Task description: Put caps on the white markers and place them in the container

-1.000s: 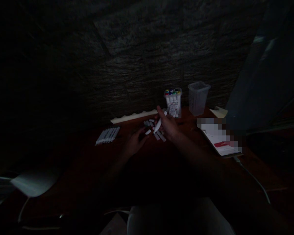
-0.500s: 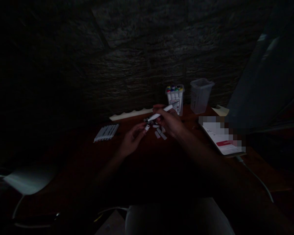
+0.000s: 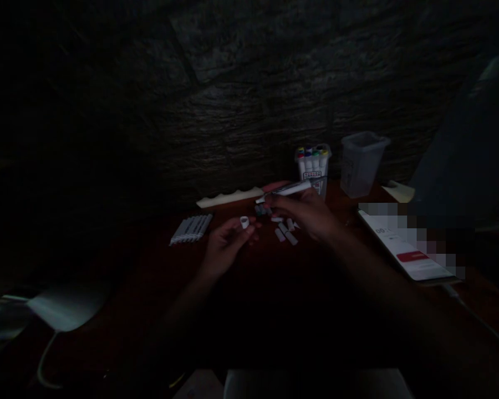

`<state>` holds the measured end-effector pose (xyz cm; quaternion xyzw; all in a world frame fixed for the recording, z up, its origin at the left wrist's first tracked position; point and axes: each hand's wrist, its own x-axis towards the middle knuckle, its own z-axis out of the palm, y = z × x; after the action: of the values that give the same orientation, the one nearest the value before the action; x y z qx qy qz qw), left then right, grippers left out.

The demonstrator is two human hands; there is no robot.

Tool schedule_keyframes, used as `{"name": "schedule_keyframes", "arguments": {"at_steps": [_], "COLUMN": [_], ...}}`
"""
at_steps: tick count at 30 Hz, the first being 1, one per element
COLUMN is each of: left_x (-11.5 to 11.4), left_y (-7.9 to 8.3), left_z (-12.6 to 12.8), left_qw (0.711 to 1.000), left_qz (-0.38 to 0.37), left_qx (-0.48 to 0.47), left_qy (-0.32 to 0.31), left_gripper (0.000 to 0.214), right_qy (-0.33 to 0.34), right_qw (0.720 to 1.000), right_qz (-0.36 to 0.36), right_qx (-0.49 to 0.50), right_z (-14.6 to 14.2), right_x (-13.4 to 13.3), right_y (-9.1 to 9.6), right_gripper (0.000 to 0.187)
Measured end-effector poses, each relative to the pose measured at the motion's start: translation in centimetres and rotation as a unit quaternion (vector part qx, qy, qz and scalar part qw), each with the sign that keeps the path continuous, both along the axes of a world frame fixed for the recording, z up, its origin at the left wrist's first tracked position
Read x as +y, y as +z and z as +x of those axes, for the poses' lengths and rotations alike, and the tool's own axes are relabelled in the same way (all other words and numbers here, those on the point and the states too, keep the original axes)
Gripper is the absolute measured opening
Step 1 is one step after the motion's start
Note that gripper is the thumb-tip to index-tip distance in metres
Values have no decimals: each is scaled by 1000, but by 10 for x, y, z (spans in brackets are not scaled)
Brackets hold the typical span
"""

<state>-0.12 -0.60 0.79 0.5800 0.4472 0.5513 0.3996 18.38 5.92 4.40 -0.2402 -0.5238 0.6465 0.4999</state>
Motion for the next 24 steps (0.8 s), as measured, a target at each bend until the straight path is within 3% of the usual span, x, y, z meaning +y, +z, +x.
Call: {"name": "schedule_keyframes", "arguments": {"at_steps": [8, 11, 20, 24], "left_x": [0, 0, -3, -4], "left_y": [-3, -4, -1, -3], "left_z": [1, 2, 3, 2], "left_qw": [994, 992, 989, 986], "left_qz": [61, 66, 62, 69], "left_qx": [79, 89, 127, 141], "left_qy": [51, 54, 51, 56], "left_gripper": [23, 27, 22, 24], "right_qy": [-53, -85, -82, -86], "right_qw": [982, 976, 946, 924], "right_qz": [142, 166, 266, 313], "right_qx": [-112, -117, -168, -203], "right_z": [-5, -7, -11, -7], "right_x": [-14, -17, -13, -9], "right_y": [8, 10, -8, -7], "right_gripper": [26, 28, 20, 19]}}
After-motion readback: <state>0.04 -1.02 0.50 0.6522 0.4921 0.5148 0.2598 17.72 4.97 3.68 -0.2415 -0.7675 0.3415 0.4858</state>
